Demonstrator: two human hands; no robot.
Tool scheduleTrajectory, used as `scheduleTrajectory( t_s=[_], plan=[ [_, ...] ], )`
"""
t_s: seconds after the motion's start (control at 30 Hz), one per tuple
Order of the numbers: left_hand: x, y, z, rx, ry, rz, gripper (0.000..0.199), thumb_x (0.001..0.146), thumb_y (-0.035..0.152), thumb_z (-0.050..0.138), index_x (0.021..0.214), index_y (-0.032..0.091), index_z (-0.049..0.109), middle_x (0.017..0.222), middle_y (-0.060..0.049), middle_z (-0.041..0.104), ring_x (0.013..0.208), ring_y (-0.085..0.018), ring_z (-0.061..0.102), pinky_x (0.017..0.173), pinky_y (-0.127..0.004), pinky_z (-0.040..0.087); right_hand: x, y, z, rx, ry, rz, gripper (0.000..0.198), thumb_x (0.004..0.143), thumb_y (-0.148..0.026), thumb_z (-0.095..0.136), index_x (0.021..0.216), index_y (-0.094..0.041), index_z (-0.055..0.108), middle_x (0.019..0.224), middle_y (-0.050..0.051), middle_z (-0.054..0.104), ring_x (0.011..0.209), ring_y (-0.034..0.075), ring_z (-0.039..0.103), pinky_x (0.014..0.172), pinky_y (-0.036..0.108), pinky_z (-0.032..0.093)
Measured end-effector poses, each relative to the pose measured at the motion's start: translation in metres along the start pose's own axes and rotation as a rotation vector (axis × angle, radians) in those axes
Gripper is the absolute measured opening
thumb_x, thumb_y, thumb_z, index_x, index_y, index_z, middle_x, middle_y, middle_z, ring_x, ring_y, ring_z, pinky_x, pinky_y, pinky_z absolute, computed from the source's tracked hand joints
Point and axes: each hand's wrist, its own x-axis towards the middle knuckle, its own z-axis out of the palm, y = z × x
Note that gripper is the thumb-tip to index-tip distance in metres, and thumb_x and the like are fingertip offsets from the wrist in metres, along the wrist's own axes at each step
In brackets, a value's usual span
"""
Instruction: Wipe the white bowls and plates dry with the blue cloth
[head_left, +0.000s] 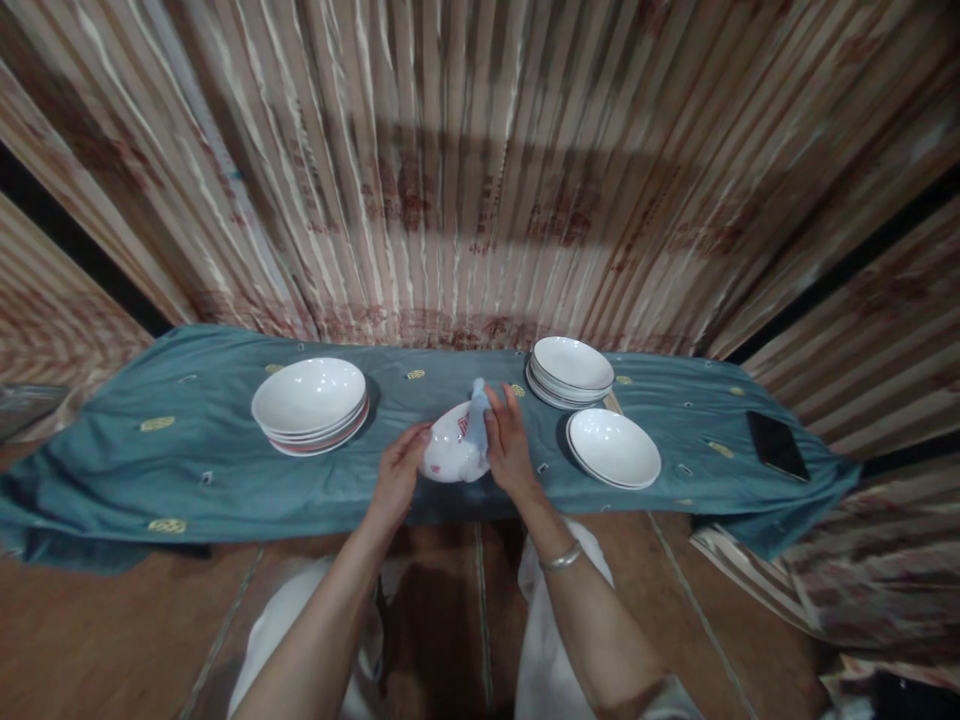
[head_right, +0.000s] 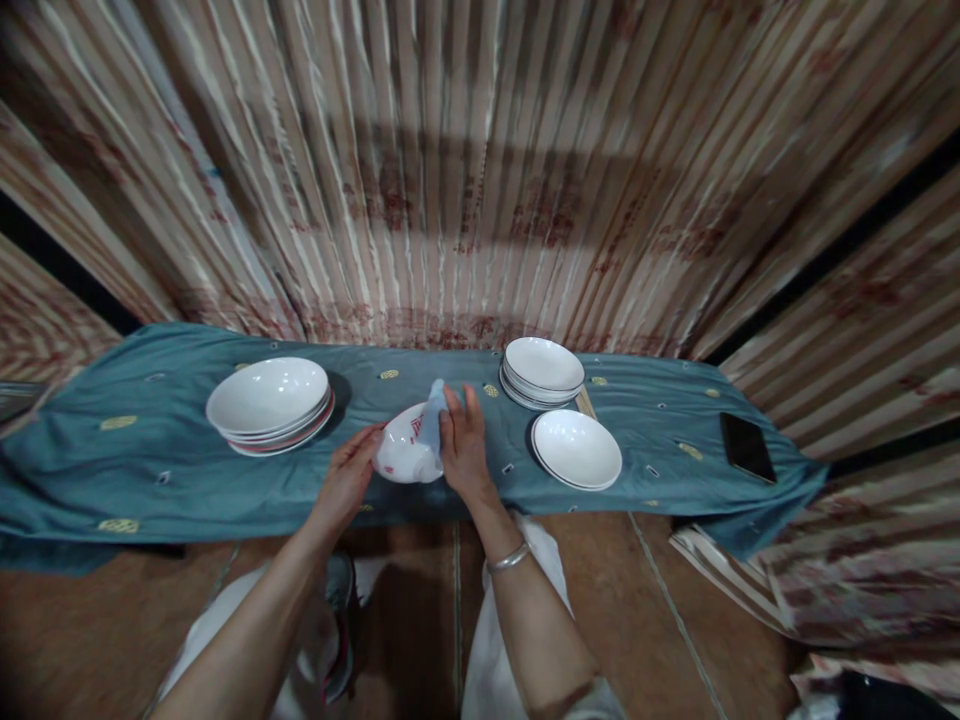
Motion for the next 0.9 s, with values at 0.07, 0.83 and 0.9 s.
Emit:
scheduleTrajectory(
  t_s=[0.07,0.83,0.9],
  plan=[
    [-0.001,0.001,0.002,0.007,-0.014,-0.02,0.041,0.059,0.052,0.076,0.077,0.015,0.071,0.068,-0.002,0.067,0.06,-0.013,0.056,0.059,-0.024,0.043,-0.001,-0.003,0.0,-0.047,0.014,-0.027,0.046,0.1,-0.035,0.027,0.143,-0.02,0.039,0.152,0.013,0.032,0.143,0.024,0.027,0.114,0.054,0.03],
    [0.007,-0.012,-0.006,-0.159,0.039,0.006,0.035,0.058,0.045,0.08,0.068,0.014,0.068,0.058,0.002,0.062,0.051,-0.009,0.051,0.053,-0.022,0.042,-0.01,-0.035,0.008,-0.158,-0.169,-0.225,0.047,0.099,-0.029,0.031,0.144,-0.019,0.039,0.151,0.011,0.037,0.145,0.023,0.023,0.116,0.049,0.026],
    [0.006,-0.011,-0.005,-0.158,0.038,-0.003,0.036,0.057,0.047,0.08,0.069,0.014,0.068,0.059,0.001,0.063,0.051,-0.01,0.052,0.053,-0.022,0.041,-0.008,-0.028,0.009,-0.08,-0.151,-0.175,0.048,0.099,-0.031,0.028,0.144,-0.019,0.038,0.151,0.01,0.038,0.144,0.021,0.025,0.117,0.047,0.026]
  ],
)
